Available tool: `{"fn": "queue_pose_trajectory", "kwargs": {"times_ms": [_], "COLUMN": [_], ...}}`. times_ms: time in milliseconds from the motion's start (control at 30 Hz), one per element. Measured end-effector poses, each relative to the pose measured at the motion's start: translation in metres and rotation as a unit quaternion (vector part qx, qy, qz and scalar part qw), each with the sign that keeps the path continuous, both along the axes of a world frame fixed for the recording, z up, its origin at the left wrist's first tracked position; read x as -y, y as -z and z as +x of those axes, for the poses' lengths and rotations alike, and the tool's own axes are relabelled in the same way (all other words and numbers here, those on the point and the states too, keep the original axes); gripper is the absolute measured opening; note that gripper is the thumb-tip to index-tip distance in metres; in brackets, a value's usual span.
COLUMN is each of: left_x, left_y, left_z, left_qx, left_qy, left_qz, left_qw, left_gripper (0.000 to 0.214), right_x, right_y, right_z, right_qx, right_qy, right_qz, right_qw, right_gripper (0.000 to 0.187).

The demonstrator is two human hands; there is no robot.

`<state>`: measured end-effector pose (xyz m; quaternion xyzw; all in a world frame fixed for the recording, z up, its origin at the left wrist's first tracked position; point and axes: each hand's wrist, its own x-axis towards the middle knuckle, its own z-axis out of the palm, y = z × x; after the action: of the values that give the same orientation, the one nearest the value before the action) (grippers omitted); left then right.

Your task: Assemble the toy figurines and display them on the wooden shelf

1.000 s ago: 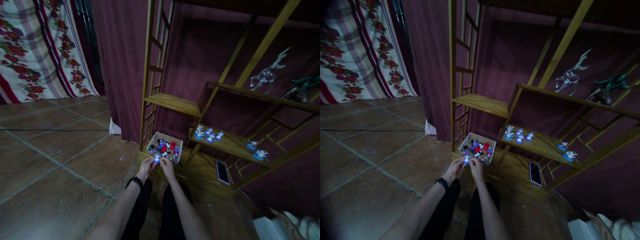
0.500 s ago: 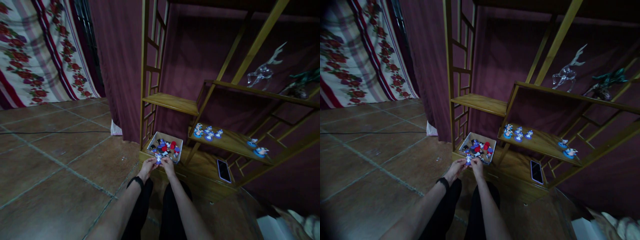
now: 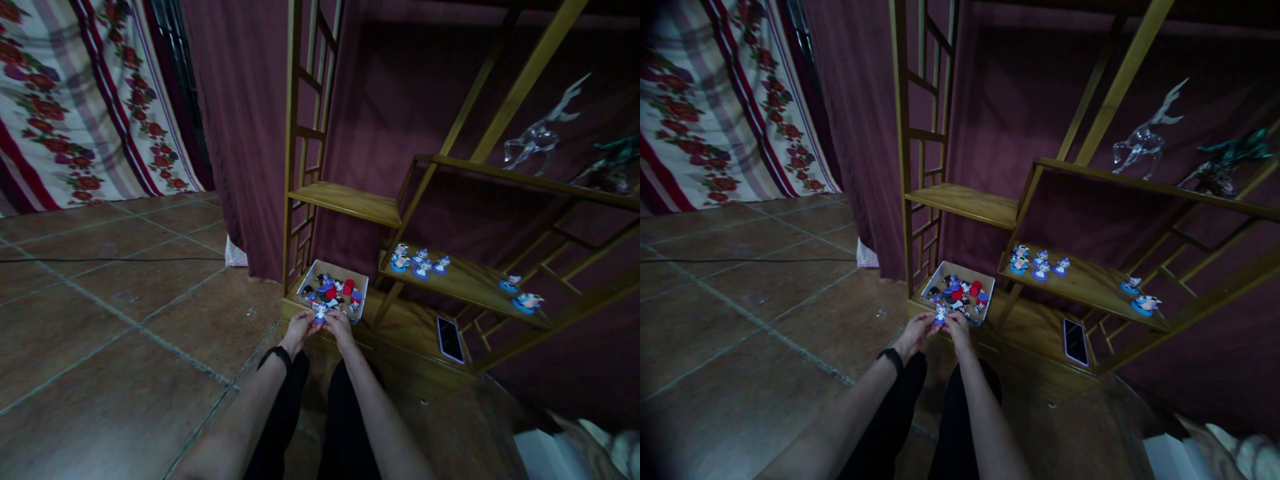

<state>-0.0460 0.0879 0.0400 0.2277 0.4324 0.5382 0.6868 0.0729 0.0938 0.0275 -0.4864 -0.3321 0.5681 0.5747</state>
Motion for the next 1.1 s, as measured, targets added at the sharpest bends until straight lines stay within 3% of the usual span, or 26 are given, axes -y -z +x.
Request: {"fn": "queue_pose_trajectory", "kwargs": {"times_ms": [433,667,867,1100], "left_x": [-0.001,-0.003,-0.001,0.000], "left_y": [0.003,0.006,0.007,0.010], "left_z": [0.006,0.006,0.005,0.007], "left_qx": [-0.014,-0.009,-0.013,-0.064], "left_qy": [0.046,0.055,0.050,0.045], "left_qz": [-0.015,-0.009,0.000,0.006], "left_qw": [0.999,0.998,0.999,0.997], "left_gripper": [0.016,0.013,0.016,0.017], "right_x": [0.007,0.009,0.007,0.002], "right_y": [-0.011,-0.011,-0.006,0.009], "right_z": [0.022,0.017,0.014,0.016], "right_qx": [0.059,0.073,0.065,0.135], "right_qy": [-0.061,-0.024,-0.019,-0.025], "right_qz": [-0.005,-0.009,-0.013,-0.007], "right_qw": [0.996,0.997,0.998,0.990], "right_gripper": [0.023,0.026,0.025,0.018]}}
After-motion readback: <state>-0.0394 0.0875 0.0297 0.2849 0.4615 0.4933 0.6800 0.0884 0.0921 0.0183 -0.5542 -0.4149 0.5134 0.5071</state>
